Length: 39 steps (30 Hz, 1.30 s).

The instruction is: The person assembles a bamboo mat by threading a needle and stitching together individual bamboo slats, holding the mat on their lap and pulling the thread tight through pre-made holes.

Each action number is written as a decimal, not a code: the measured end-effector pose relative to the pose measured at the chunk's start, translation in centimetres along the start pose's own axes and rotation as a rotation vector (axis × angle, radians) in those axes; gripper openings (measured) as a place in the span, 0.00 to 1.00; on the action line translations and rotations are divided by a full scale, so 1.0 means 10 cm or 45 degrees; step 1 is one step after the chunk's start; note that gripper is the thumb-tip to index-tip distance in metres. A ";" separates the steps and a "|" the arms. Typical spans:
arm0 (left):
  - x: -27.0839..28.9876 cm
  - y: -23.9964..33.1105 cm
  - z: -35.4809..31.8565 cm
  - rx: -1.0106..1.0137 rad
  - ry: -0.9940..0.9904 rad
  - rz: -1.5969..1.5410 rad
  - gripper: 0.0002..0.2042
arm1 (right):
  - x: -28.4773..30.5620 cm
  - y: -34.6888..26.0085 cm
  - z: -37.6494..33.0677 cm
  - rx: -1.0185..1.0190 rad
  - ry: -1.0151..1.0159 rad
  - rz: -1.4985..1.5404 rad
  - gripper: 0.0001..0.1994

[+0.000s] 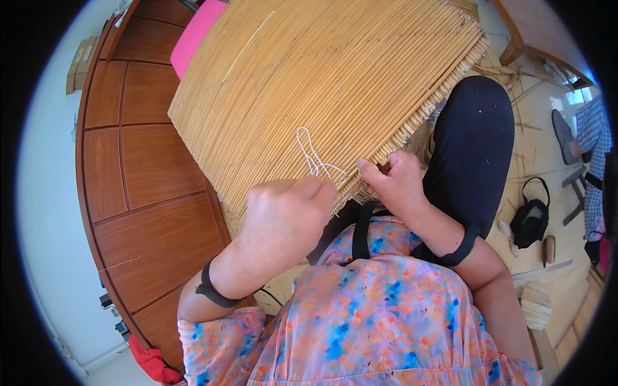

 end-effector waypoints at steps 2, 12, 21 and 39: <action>0.00 0.01 0.02 0.005 -0.023 -0.068 0.09 | 0.04 -0.06 -0.01 0.034 0.015 0.012 0.12; 0.54 0.17 0.29 -0.057 0.037 -0.073 0.06 | 0.54 -0.47 0.00 0.223 0.182 0.434 0.09; 1.14 0.66 0.58 -0.328 0.320 -0.014 0.04 | 1.51 -1.33 -0.23 0.450 0.345 0.021 0.10; 0.02 -0.70 0.45 0.056 0.353 -0.829 0.07 | 0.47 -1.41 0.84 0.088 -0.203 -1.000 0.17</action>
Point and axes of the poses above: each hand's wrist, its own z-axis towards the middle knuckle, its own x-axis out of the back of the hand, y = z × x, the point moved 4 cm from there along z, towards the middle knuckle, and after that the axes turned 13 degrees about -z, right-handed, at the moved point
